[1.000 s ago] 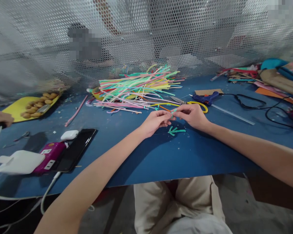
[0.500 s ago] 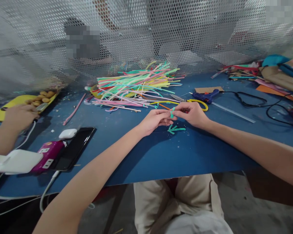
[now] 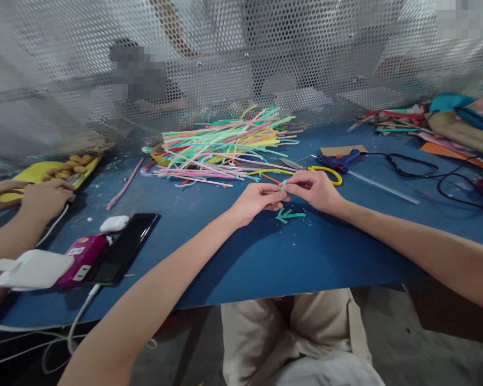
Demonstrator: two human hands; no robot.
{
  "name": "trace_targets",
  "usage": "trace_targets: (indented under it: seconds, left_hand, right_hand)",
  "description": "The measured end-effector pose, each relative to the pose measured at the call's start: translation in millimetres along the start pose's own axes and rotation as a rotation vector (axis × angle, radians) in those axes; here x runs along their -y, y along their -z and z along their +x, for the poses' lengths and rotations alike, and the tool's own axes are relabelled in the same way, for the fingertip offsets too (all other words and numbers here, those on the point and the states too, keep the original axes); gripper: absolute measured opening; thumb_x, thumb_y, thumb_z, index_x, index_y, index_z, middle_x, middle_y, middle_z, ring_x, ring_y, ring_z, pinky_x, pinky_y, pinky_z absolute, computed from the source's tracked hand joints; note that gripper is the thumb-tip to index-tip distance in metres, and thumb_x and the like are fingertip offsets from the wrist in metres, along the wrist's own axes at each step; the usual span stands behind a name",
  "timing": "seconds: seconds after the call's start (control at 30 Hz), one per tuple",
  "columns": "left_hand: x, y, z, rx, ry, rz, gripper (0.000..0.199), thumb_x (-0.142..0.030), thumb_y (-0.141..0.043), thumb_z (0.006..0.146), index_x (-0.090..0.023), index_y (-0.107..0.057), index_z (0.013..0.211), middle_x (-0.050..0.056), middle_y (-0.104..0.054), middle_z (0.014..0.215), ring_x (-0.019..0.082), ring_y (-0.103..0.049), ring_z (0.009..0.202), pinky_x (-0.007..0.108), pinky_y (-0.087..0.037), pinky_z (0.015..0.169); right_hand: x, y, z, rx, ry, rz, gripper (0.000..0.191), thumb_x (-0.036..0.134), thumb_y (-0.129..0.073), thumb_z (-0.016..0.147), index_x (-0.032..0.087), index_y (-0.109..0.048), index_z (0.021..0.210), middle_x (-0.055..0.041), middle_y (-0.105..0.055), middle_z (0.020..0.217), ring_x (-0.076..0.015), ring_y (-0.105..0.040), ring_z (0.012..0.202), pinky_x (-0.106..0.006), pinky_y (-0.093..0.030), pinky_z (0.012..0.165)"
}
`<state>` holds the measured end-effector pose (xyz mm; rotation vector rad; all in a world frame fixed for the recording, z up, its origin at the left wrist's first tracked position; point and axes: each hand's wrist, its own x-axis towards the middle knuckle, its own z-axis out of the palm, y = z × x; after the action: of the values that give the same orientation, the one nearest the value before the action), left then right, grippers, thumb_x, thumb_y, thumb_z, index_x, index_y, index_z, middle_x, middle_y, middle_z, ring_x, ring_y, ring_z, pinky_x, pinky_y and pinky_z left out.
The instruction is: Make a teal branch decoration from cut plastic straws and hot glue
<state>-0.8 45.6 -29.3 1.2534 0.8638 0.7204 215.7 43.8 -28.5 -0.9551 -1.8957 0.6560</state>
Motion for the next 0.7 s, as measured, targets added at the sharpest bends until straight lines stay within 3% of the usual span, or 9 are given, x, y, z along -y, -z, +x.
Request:
trace_targets:
  seconds: [0.17, 0.47, 0.7]
  left_hand:
    - [-4.2, -2.6, -1.9, -0.018, 0.004, 0.015, 0.04, -0.042, -0.088, 0.074, -0.017, -0.079, 0.104, 0.011, -0.078, 0.105, 0.007, -0.064, 0.065, 0.022, -0.058, 0.063]
    - [-7.0, -14.5, -8.4, -0.117, -0.07, 0.109, 0.042, -0.051, -0.087, 0.071, -0.014, -0.077, 0.089, 0.008, -0.073, 0.09, 0.01, -0.058, 0.067, 0.024, -0.061, 0.055]
    - [-4.2, -17.2, -9.4, -0.126, -0.126, 0.175, 0.039, -0.05, -0.083, 0.077, -0.013, -0.074, 0.088, 0.008, -0.07, 0.085, 0.012, -0.06, 0.069, 0.025, -0.062, 0.054]
  right_hand:
    - [0.0, 1.2, 0.0, -0.018, 0.018, -0.014, 0.025, 0.044, -0.07, 0.089, 0.022, -0.081, 0.093, -0.0065, -0.078, 0.092, -0.0183, -0.064, 0.073, -0.032, -0.049, 0.066]
    - [6.0, 2.0, 0.5, -0.037, -0.032, -0.001, 0.026, 0.043, -0.068, 0.09, 0.019, -0.077, 0.083, -0.0048, -0.075, 0.08, -0.0157, -0.057, 0.065, -0.031, -0.044, 0.06]
    - [2.3, -0.7, 1.6, 0.03, -0.119, 0.13, 0.025, 0.041, -0.066, 0.089, 0.018, -0.072, 0.082, -0.0014, -0.067, 0.072, -0.0139, -0.054, 0.061, -0.03, -0.042, 0.06]
